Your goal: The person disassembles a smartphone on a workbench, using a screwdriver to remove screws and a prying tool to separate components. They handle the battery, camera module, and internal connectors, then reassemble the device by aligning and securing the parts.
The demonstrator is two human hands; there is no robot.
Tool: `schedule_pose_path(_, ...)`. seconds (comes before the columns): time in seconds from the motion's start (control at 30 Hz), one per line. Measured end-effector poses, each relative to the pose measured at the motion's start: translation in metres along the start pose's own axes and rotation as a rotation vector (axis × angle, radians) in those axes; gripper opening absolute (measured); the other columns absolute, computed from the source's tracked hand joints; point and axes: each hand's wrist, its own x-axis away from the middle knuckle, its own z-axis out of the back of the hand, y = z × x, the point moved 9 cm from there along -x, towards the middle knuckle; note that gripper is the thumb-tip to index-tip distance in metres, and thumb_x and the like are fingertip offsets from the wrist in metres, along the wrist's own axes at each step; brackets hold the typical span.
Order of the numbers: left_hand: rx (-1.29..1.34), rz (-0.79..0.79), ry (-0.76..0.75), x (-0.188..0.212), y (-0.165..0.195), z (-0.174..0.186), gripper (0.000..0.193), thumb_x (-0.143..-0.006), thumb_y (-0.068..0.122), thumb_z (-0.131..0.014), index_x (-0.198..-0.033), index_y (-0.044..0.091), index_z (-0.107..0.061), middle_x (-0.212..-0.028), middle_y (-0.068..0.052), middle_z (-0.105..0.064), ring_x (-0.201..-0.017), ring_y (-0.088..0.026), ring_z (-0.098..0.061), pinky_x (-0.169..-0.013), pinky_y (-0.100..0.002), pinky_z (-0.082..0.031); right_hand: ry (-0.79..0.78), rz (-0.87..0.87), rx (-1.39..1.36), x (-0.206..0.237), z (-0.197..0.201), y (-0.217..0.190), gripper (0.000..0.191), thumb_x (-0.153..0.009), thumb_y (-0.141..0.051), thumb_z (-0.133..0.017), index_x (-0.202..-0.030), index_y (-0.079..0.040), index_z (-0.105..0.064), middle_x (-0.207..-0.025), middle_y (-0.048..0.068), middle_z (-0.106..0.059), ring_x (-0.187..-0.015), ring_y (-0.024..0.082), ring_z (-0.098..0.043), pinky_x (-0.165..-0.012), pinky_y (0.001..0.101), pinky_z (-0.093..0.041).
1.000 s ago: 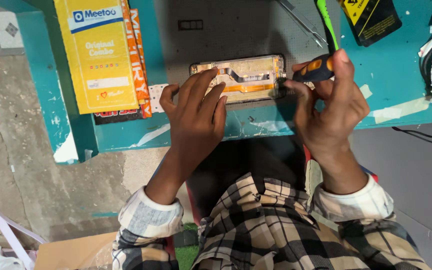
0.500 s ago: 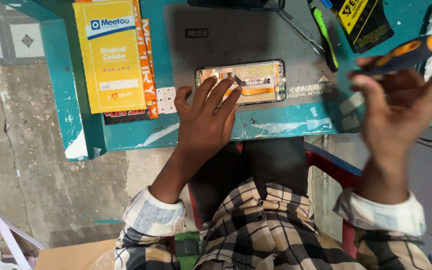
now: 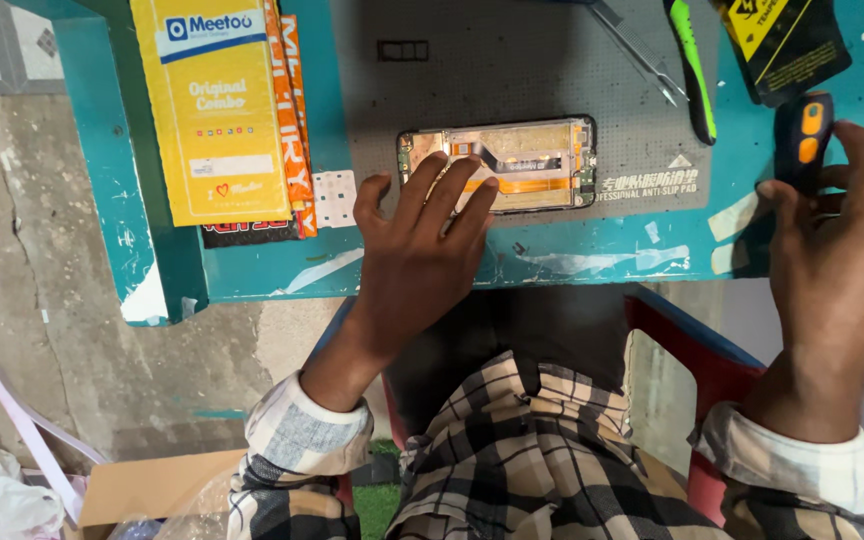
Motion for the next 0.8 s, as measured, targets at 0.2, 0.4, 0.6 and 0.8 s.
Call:
schedule_pose_path(0.2, 0.04, 0.032, 0.033, 0.001, -0.003, 0.0, 0.031, -0.101, 0.023, -0.075, -0.129, 0.011, -0.069, -0.138, -0.006, -0.063, -0.132, -0.022, -0.057, -0.11, -0.053, -0.031, -0.037, 0.019, 0.074, 0.005, -0.007, 0.011, 0.054, -0.097, -0.018, -0.091, -0.135, 0.003, -0.059, -0.109, 0.018, -0.069, -0.092, 0.028, -0.07, -0.08, 0.0389, -0.056)
schedule_pose_path(0.4, 0.06, 0.049, 0.043, 0.004, -0.006, -0.001, 0.029, -0.102, 0.027, -0.076, -0.126, 0.01, -0.069, -0.136, -0.006, -0.064, -0.131, -0.022, -0.057, -0.11, -0.053, -0.03, 0.014, 0.318, 0.0, 0.014, -0.007, -0.036, 0.047, -0.102, -0.026, -0.078, -0.137, 0.0, -0.059, -0.135, 0.015, -0.057, -0.129, 0.029, -0.053, -0.108, 0.0391, -0.046)
schedule_pose_path(0.6, 0.063, 0.046, 0.047, 0.004, -0.006, 0.0, 0.03, -0.103, 0.03, -0.076, -0.124, 0.009, -0.07, -0.134, -0.005, -0.064, -0.132, -0.021, -0.057, -0.111, -0.053, -0.03, -0.201, 0.609, -0.245, 0.009, -0.049, -0.094, 0.052, -0.085, -0.046, -0.085, -0.123, -0.011, -0.075, -0.136, 0.011, -0.053, -0.127, 0.034, -0.049, -0.108, 0.047, -0.043)
schedule_pose_path(0.8, 0.113, 0.076, 0.059, 0.005, -0.011, 0.002, 0.032, -0.103, 0.031, -0.076, -0.124, 0.008, -0.068, -0.135, -0.004, -0.063, -0.132, -0.021, -0.057, -0.111, -0.053, -0.03, -0.25, 0.687, -0.161, 0.0, -0.056, -0.112, 0.052, -0.084, -0.053, -0.08, -0.123, -0.019, -0.078, -0.14, 0.009, -0.051, -0.132, 0.033, -0.041, -0.112, 0.0472, -0.036)
